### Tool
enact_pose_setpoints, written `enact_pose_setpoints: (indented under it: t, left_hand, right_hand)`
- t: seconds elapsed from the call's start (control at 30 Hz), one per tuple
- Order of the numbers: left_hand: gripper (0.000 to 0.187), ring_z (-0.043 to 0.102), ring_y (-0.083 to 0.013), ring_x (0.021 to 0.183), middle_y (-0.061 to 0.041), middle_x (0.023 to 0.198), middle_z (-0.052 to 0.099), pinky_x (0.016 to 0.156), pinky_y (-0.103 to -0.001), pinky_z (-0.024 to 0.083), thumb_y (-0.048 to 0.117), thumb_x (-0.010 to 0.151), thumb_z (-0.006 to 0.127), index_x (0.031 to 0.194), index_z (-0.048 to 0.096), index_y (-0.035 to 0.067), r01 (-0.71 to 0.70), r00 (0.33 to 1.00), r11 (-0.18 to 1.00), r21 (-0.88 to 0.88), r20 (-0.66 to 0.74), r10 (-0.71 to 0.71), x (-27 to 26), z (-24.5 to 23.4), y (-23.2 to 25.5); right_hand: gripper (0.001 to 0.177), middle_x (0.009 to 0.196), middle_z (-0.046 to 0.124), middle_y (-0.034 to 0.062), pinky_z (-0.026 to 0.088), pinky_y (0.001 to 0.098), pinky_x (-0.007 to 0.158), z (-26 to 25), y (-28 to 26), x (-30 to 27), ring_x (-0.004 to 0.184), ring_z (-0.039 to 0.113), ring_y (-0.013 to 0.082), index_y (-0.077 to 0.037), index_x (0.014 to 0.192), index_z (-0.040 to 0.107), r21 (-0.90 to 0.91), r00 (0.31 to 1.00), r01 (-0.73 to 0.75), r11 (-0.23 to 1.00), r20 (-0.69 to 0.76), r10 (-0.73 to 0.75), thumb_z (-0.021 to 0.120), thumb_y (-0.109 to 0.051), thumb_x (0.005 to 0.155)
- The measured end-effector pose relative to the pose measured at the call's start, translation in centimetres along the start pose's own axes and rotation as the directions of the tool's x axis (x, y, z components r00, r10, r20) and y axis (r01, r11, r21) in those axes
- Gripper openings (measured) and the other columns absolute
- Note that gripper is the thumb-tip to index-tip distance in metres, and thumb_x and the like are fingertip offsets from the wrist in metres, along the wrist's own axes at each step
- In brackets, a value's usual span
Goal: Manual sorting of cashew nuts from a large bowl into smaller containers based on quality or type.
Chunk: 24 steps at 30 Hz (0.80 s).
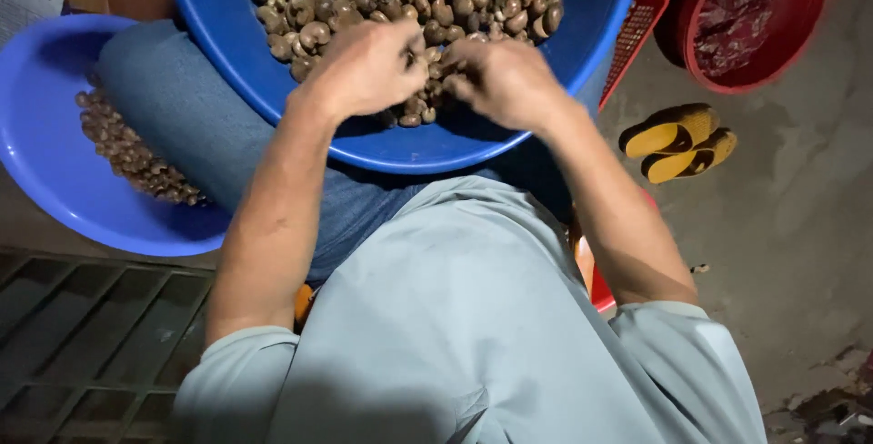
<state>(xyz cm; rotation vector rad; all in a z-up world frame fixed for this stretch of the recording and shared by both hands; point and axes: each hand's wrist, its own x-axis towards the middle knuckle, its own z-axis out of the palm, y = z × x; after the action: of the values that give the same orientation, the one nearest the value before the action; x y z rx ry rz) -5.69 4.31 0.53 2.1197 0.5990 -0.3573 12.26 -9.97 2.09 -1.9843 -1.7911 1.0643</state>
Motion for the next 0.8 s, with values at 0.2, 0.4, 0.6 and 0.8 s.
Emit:
enact_pose_setpoints:
  t: [0.2, 0.4, 0.6, 0.8]
  left_hand:
    - [0.020, 0.053, -0.0177, 0.057, -0.003, 0.069, 0.061, 0.053, -0.035, 0.044, 0.016, 0.090, 0.056, 0.100, 0.066, 0.003, -0.035, 0.986, 0.963, -0.266, -0.164, -0.010, -0.4, -1.5, 0.4]
    - [0.016, 0.049, -0.0120, 0.058, -0.004, 0.076, 0.060, 0.051, -0.027, 0.040, 0.010, 0.093, 0.051, 0.099, 0.063, 0.002, -0.184, 0.978, 0.814, -0.551, -0.184, 0.097, -0.9, -2.6, 0.7]
    - [0.021, 0.049, -0.0100, 0.061, -0.007, 0.083, 0.063, 0.053, -0.021, 0.041, 0.010, 0.093, 0.041, 0.101, 0.059, 0.002, -0.163, 0.985, 0.524, -0.836, -0.110, 0.132, -1.0, -3.1, 0.7]
    - [0.024, 0.051, -0.0080, 0.057, -0.008, 0.083, 0.067, 0.044, -0.017, 0.037, 0.013, 0.095, 0.041, 0.105, 0.061, 0.004, -0.155, 0.987, 0.401, -0.903, -0.122, 0.106, -1.4, -3.6, 1.2]
  right_hand:
    - [0.025, 0.073, 0.071, 0.0174, 0.051, 0.0513, 0.058, 4.1, -0.1, 0.4, 0.065, 0.067, 0.0424, -0.008, 0.114, 0.065, -0.321, 0.994, 0.002, 0.947, 0.103, 0.033, 0.066, -0.017, 0.090]
    - [0.022, 0.077, 0.073, 0.0155, 0.053, 0.0475, 0.064, 5.9, 1.9, 0.5, 0.070, 0.069, 0.0390, -0.004, 0.109, 0.065, -0.404, 0.987, 0.012, 0.915, 0.152, 0.055, 0.063, -0.019, 0.093]
    - [0.029, 0.081, 0.073, 0.0144, 0.055, 0.0473, 0.066, 3.1, 0.0, 0.9, 0.071, 0.069, 0.0365, -0.005, 0.101, 0.065, -0.372, 0.950, -0.077, 0.925, 0.253, 0.181, 0.065, -0.034, 0.103]
    - [0.030, 0.079, 0.066, 0.0028, 0.054, 0.0246, 0.053, -3.0, 0.7, -0.8, 0.062, 0.060, 0.0106, -0.007, 0.105, 0.068, 0.621, 0.994, -0.112, 0.776, 0.054, 0.100, 0.067, -0.036, 0.101]
